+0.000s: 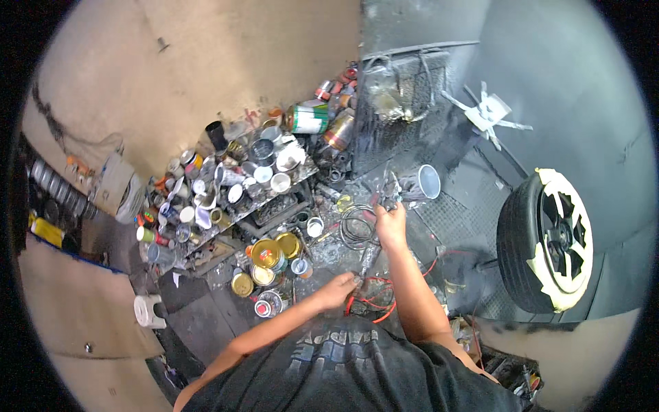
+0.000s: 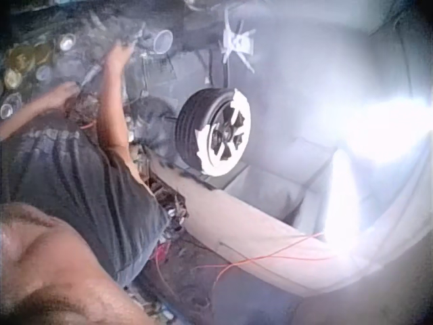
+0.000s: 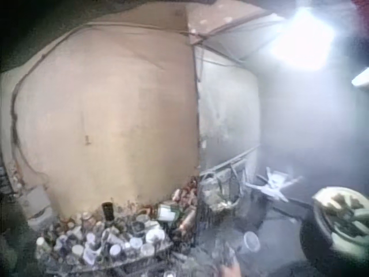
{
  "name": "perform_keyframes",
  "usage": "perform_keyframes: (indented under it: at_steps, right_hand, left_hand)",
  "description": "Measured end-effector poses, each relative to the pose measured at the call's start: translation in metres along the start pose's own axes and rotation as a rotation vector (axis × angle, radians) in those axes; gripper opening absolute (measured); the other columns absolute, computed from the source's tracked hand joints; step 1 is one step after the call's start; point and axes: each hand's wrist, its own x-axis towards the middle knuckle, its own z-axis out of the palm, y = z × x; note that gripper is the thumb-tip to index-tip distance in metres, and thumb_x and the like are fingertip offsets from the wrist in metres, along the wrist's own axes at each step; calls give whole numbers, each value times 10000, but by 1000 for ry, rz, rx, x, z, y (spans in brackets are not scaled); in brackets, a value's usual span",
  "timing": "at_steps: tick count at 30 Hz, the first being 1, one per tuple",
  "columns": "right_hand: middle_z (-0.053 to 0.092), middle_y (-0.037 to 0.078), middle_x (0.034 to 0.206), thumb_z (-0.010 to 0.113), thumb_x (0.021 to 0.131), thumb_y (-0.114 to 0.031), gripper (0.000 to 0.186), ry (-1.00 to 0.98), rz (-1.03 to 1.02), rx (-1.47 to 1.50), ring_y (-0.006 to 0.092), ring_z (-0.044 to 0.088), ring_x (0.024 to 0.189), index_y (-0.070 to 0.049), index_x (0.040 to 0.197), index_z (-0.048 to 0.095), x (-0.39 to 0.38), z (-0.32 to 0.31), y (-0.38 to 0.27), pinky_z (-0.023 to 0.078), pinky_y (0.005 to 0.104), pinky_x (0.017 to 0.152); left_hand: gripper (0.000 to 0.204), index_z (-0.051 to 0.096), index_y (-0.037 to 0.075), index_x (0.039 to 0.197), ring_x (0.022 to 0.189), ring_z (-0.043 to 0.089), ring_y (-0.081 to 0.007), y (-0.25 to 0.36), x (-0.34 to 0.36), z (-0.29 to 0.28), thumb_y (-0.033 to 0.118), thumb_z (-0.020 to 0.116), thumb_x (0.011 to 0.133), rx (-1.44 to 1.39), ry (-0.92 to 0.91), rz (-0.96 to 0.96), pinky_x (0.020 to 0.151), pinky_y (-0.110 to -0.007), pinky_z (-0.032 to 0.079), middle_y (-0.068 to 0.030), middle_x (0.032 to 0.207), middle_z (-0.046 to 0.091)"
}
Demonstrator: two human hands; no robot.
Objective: The person stirs paint in a can with a stick, pours the paint into a spray gun canister, attaches the spray gun, and begins spraying the inside of a car rim.
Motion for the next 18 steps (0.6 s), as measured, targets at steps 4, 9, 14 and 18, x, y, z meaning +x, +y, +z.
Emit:
perform_keyframes:
  at_steps: [4, 9, 14, 18]
  right_hand:
    - [695, 108, 1137, 651, 939, -67, 272, 110, -49, -114, 205, 695, 982, -2, 1203, 662, 43, -35, -41, 654, 372, 679]
    - [721, 66, 805, 731, 953, -233, 218, 266, -98, -464, 137, 632, 604, -18, 988, 732, 110, -83, -61, 493, 297, 480]
    - [723, 90, 870, 705, 948, -170, 215, 235, -187, -346, 169, 668, 663, 1, 1077, 683, 143, -84, -66, 549, 306, 523]
    - [702, 100, 859, 677, 939, -123, 211, 240, -207, -432, 181, 659, 661, 16, 1091, 635, 166, -76, -82, 567, 310, 537]
  left_hand:
    - [346, 605, 20, 1259, 1070, 700, -284, 9, 2, -37, 285, 598, 1036, 301, 183, -39, 921, -396, 543, -170, 1189, 703]
    - [492, 597, 10, 1300, 1006, 714, -375, -208, -95, -137, 391, 639, 992, 456, 295, -418, 860, -447, 546, -229, 1070, 726]
    - [308, 662, 27, 1130, 941, 682, -331, -286, -262, -209, 299, 622, 991, 1008, 38, -521, 814, -429, 532, -179, 1003, 691]
    - [242, 678, 31, 1075, 898, 679, -377, -305, -290, -248, 243, 620, 974, 1110, 128, -425, 740, -446, 520, -191, 934, 686]
